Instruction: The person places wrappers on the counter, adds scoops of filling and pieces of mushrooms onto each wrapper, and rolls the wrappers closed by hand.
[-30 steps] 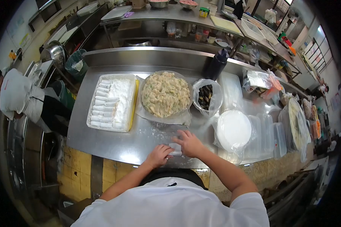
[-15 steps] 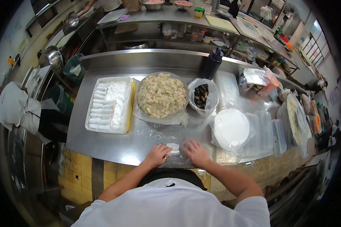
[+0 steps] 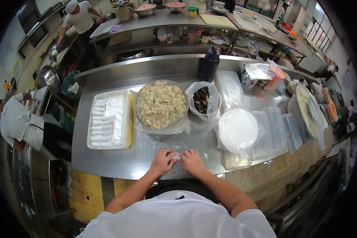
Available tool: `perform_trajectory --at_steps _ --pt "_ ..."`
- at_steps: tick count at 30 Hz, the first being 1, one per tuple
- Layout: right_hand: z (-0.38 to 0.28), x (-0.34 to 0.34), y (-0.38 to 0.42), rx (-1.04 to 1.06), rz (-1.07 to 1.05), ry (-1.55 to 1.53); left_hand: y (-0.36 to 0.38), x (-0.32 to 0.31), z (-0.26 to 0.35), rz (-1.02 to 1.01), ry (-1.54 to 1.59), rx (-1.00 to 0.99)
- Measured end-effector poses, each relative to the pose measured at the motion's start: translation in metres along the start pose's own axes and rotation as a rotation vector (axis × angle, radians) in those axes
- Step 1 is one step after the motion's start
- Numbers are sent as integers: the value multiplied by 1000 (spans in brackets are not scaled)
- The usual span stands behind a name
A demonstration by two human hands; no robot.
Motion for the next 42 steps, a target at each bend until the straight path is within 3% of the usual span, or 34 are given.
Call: perform_trajectory --at_steps 9,18,24,28,35,38,42 --pt "-8 6 -20 -92 -88 17 -14 3 -13 53 -113 31" --pt "-16 -5 -61 -120 -220 -166 77 77 -61 303 -269 369" --pt "-85 27 -206 -54 -75 -458 99 88 -73 341 -277 372" --pt "-127 6 -320 -4 -10 -486 99 87 -73 323 -289 380" --pt "-166 -87 -436 56 -14 -307 101 91 -74 348 -245 403" --pt "-179 -123 -445 55 -384 -17 101 92 -76 346 -233 401" --pt "-190 -125 -442 93 -343 63 101 93 -77 328 -219 389"
Point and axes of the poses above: each hand's wrist, its own y-axis away from the middle knuckle, its own x-axis out of the back of the hand, z = x × y, the point moved 6 cm from there along -y, towards the middle knuckle, and after that the axes turned 2 degrees about -x, right-handed, at the moved point
